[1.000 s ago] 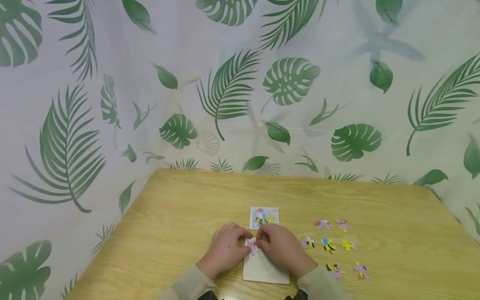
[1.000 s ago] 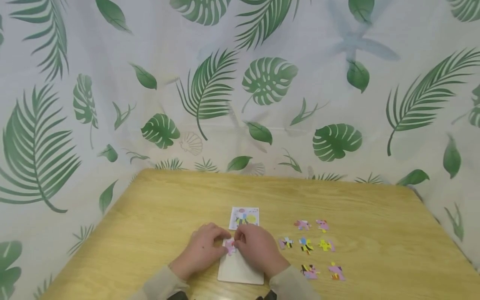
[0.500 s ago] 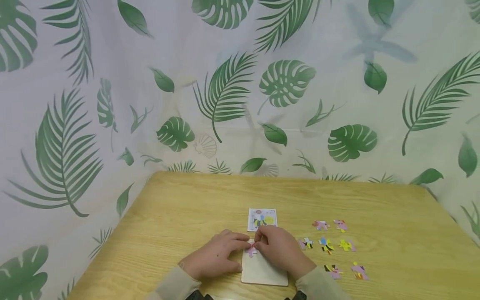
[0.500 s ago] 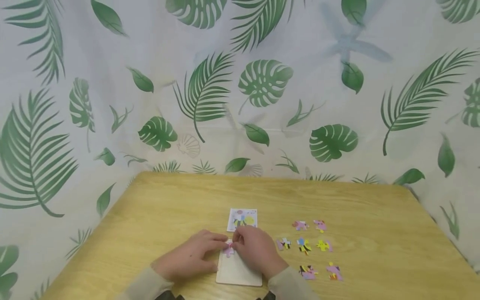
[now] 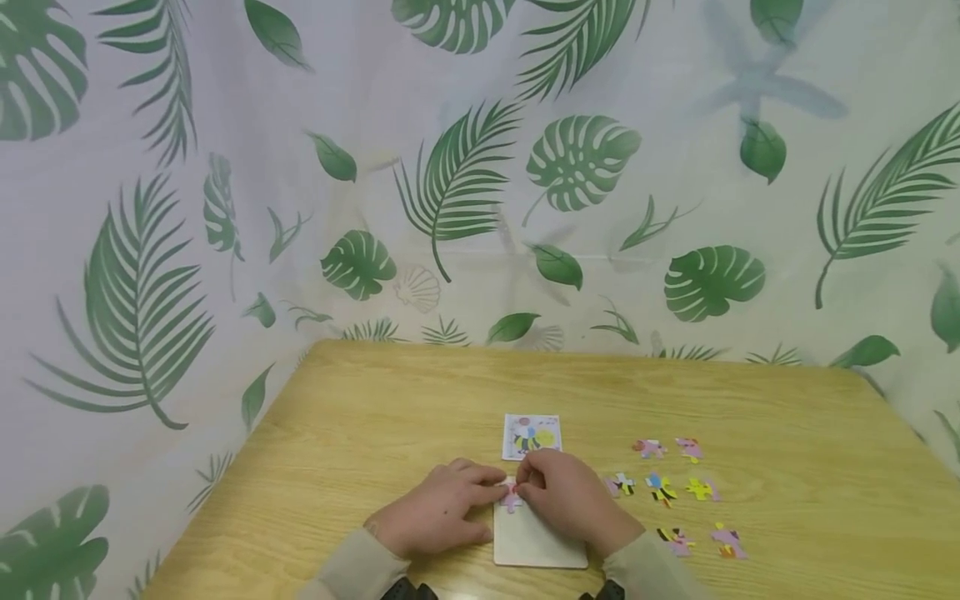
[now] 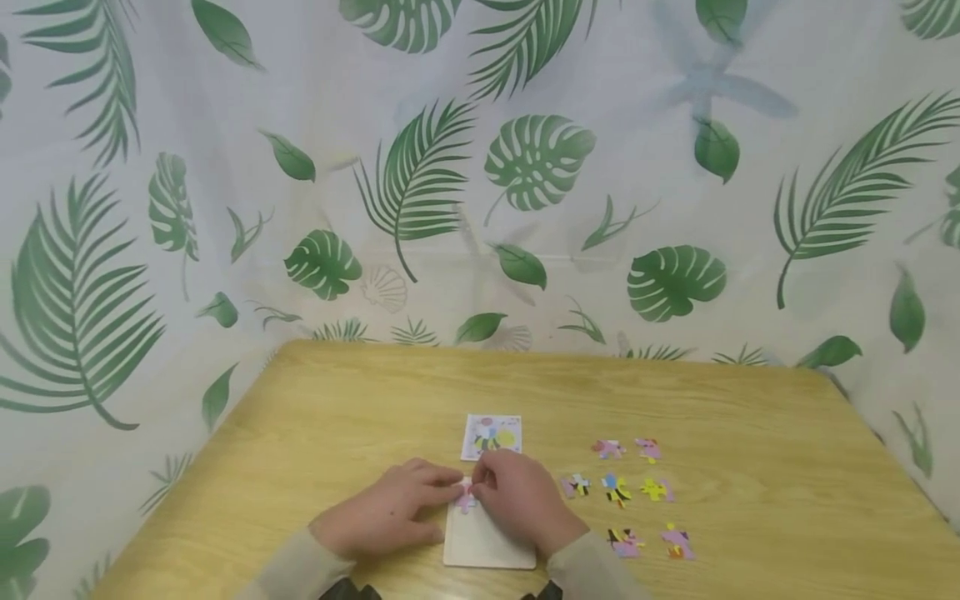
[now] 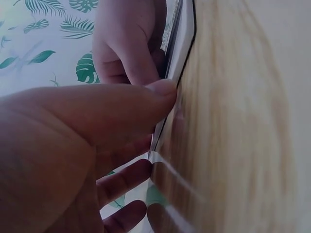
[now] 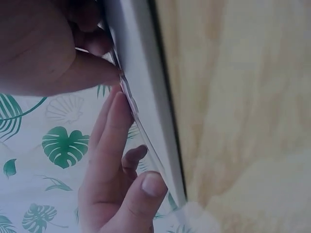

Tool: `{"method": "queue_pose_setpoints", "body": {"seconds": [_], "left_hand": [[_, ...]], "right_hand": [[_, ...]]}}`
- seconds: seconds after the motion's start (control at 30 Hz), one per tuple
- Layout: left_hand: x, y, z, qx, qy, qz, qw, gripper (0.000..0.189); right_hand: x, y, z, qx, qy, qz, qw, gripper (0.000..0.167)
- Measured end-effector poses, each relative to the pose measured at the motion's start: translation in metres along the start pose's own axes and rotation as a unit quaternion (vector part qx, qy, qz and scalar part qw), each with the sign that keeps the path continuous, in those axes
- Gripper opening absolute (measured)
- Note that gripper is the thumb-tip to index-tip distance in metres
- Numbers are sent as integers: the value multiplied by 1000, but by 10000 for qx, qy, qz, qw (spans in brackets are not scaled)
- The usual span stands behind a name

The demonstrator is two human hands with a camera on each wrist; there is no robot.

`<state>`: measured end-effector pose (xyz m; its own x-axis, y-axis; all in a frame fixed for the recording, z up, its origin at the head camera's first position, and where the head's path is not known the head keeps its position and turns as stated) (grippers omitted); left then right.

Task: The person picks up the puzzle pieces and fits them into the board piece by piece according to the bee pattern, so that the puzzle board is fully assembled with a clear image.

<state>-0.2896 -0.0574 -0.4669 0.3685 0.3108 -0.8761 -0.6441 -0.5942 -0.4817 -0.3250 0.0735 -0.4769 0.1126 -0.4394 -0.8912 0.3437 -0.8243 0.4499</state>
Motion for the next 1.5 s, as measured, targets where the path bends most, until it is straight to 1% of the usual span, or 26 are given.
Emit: {"method": "queue_pose_setpoints", "body": {"seconds": [0.1, 0.2, 0.33, 0.47, 0.53, 0.63, 0.7, 0.83, 0.93, 1.07, 1.17, 1.3, 1.4, 1.5], "left_hand": [[0, -1, 1, -53, -12, 12, 10000, 59], [0, 0, 2, -177, 3, -37, 9998, 59], [0, 2, 1, -345, -2, -123, 9993, 61], [0, 3, 1, -379, -43, -148, 9992, 66], [1, 4, 0, -418, -27, -169, 9990, 68], [2, 6, 0, -490, 20, -210, 9986, 71], [2, 6, -1, -489, 45, -197, 9986, 73], [1, 4, 0, -428, 44, -120, 9990, 75], [1, 4, 0, -447, 38, -119, 9989, 76], [2, 4, 1, -512, 22, -185, 9985, 76], [3, 4, 1, -551, 2, -246, 9982, 77], [5, 6, 1, -559, -36, -323, 9979, 77], [6, 7, 1, -512, -20, -320, 9982, 76], [5, 7, 1, -473, 13, -320, 9984, 74]], "right_hand": [[-8, -3, -2, 102, 94, 203, 9997, 10], [-21, -12, -6, 328, 139, 291, 9989, 6], [-42, -33, -13, 656, 161, 204, 9975, 2], [-61, -56, -21, 674, 138, 111, 9976, 6], [-70, -65, -24, 568, 116, 28, 9983, 9], [-79, -76, -28, 508, 166, -20, 9986, 15], [-84, -84, -29, 455, 184, -154, 9987, 17], [-89, -101, -32, 409, 199, -332, 9984, 19], [-94, -113, -33, 361, 120, -494, 9981, 21], [-100, -127, -32, 279, -2, -792, 9965, 28], [-103, -138, -32, 293, 29, -944, 9951, 34], [-104, -150, -31, 312, 125, -1111, 9932, 38], [-104, -156, -29, 333, 170, -1156, 9926, 39], [-103, -159, -27, 268, 247, -1148, 9927, 37]]}}
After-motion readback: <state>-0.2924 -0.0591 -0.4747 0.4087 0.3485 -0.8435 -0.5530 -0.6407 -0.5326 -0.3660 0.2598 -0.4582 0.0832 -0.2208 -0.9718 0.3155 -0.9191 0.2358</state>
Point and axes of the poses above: each hand's wrist, its own z-axis towards the middle knuckle, its own x-axis out of the palm, y = z × x, the point moved 9 cm from there along z, towards the middle knuckle, and after that the axes turned 9 degrees about -z, right-handed, at the moved point
